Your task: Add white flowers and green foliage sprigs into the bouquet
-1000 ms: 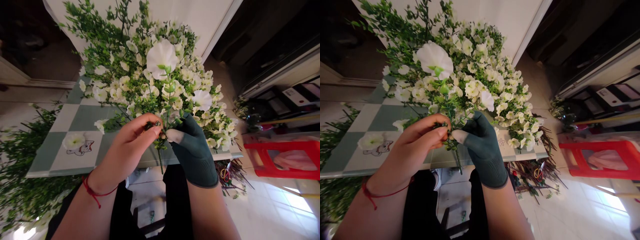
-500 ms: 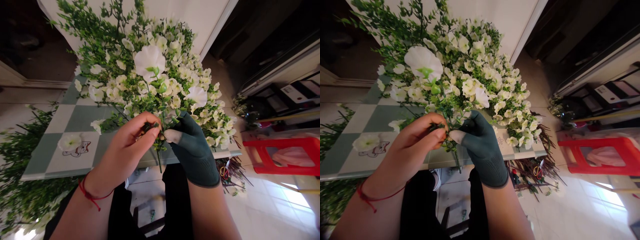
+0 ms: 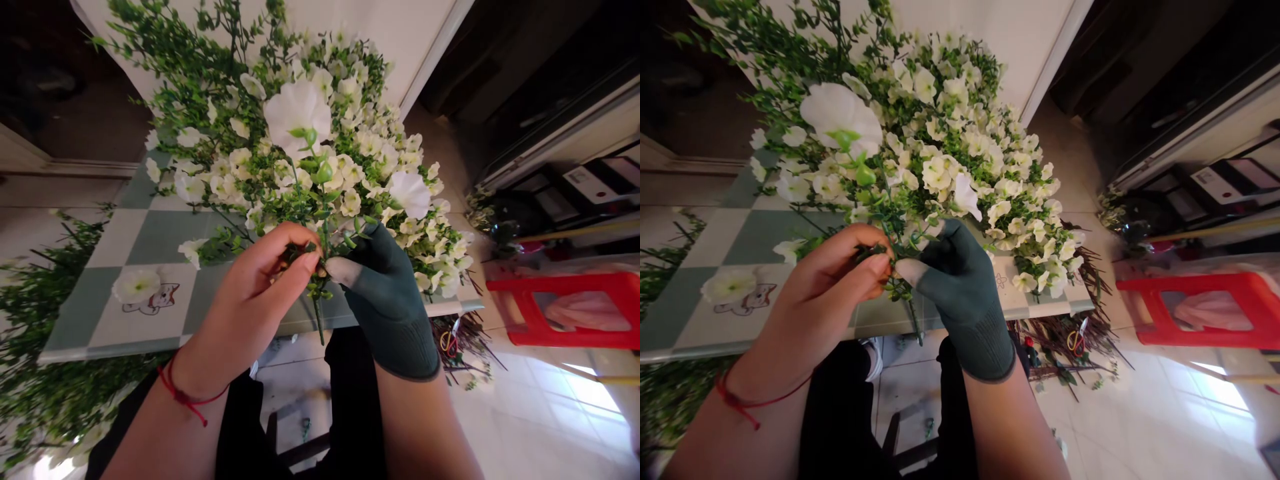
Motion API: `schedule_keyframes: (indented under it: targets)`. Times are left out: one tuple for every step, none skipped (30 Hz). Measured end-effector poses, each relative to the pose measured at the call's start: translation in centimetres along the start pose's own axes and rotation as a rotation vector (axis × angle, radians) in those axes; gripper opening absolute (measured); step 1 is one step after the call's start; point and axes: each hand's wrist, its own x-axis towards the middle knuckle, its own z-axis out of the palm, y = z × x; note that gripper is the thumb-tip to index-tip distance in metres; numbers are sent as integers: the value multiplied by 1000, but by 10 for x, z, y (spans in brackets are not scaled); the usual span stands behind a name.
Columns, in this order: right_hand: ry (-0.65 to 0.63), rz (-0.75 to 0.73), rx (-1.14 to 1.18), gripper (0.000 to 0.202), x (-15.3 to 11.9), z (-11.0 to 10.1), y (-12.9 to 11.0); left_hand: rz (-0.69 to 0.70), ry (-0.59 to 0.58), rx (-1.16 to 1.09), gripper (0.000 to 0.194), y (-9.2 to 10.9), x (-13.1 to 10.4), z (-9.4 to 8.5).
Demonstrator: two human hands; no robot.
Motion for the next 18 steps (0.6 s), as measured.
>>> schedule_keyframes:
  targets:
    - [6, 1, -1, 38, 0, 0, 0, 2, 11, 12, 18, 0, -1, 0]
    - [11, 5, 1, 37, 0, 0, 0, 5, 21, 23, 17, 1, -1, 0]
    - [15, 9, 6, 37, 0, 0, -1, 9, 27, 33, 17, 1, -1, 0]
    - [18, 14, 14, 37, 0, 0, -1, 12, 30, 41, 17, 1, -2, 0]
    - [19, 20, 22, 36, 0, 0, -1, 12, 31, 49, 17, 1, -2, 0]
    - [18, 24, 30, 36, 0, 0, -1, 11, 33, 54, 18, 0, -2, 1]
    - [14, 23, 36, 36, 0, 0, -1, 8, 34, 57, 18, 0, -2, 1]
    - [13, 23, 41, 36, 0, -1, -2, 4, 34, 56, 18, 0, -2, 1]
    - [12, 23, 45, 36, 0, -1, -2, 0, 32, 49, 18, -1, -1, 2]
    - [14, 24, 46, 36, 0, -1, -2, -4, 24, 36, 18, -1, -1, 2]
    - [17, 25, 45, 36, -1, -1, -2, -8, 14, 15, 19, -2, 0, 2]
    - [22, 29, 42, 37, -1, -1, -2, -16, 2, -13, 20, -2, 1, 3]
    - [25, 32, 37, 38, -1, 0, -2, -30, -12, -47, 21, -3, 1, 3]
    - [25, 33, 32, 39, -2, 0, -2, -48, -23, -84, 20, -3, 2, 3]
    - [20, 32, 27, 39, -2, 0, -3, -68, -31, -120, 20, -3, 2, 3]
    - [17, 30, 26, 39, -2, 1, -3, -87, -38, -154, 19, -4, 2, 3]
    - [14, 30, 29, 39, -3, 1, -3, -104, -43, -184, 18, -4, 2, 3]
    - [12, 27, 37, 38, -3, 1, -4, -115, -51, -213, 17, -4, 2, 3]
